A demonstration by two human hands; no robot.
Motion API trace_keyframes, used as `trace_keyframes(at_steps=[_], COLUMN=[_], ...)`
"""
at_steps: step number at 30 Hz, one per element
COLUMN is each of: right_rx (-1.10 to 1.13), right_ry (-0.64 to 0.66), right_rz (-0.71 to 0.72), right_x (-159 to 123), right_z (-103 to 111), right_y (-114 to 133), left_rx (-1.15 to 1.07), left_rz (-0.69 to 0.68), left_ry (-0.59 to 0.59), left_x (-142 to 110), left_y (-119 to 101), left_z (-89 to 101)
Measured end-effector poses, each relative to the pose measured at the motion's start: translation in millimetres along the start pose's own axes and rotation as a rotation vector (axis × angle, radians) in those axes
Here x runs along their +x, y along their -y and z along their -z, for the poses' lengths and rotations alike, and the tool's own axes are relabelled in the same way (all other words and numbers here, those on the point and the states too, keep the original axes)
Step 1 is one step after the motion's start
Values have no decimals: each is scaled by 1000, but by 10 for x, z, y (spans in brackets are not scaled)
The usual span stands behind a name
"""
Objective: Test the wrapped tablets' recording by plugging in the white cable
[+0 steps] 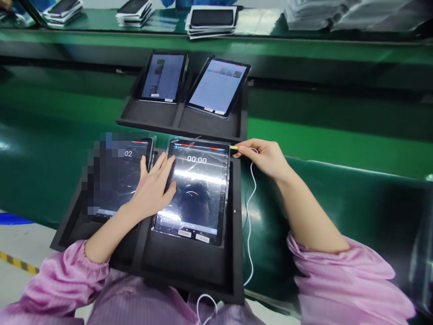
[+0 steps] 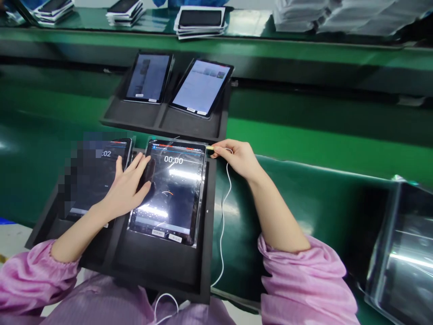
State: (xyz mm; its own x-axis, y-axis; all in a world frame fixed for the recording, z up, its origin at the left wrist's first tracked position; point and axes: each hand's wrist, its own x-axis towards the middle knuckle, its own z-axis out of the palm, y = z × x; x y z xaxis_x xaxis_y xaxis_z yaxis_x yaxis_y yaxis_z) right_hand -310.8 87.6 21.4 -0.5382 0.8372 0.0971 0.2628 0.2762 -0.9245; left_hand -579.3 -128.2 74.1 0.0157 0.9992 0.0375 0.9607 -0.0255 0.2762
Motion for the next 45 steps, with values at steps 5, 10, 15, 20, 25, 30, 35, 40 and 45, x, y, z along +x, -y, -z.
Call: trace_keyframes(at_steps=[5, 10, 15, 20, 25, 30, 35, 40, 45], right_rx=[-358, -562, -495, -49, -14, -119, -168, -60, 81], right_ry=[24, -46, -41, 872, 868, 570, 381, 263, 325], right_rz=[120, 144, 412, 122, -122, 11, 143, 230, 273], right_x=[14, -54, -875, -2109, -2682, -2770, -2641, -2386, -2242], right_z=[-2, -87, -210, -419, -638, -556, -408, -562, -784], right_y=[26, 216, 825, 1289, 1271, 1275, 1433, 1604, 1663], left_rx=[17, 15, 48, 46, 48, 94, 118, 119, 116], left_rz=[-31, -23, -55, -120, -172, -173, -146, -57, -31], left_ry=[-11, 59, 122, 88, 60, 10, -91, -149, -100], left_x=[32, 22, -201, -450, -491, -489, -526, -665, -975], left_y=[-32, -50, -86, -105, -122, -124, -132, -246, -438], left_z=[-14, -3, 33, 0, -75, -137, -123, -99, -211])
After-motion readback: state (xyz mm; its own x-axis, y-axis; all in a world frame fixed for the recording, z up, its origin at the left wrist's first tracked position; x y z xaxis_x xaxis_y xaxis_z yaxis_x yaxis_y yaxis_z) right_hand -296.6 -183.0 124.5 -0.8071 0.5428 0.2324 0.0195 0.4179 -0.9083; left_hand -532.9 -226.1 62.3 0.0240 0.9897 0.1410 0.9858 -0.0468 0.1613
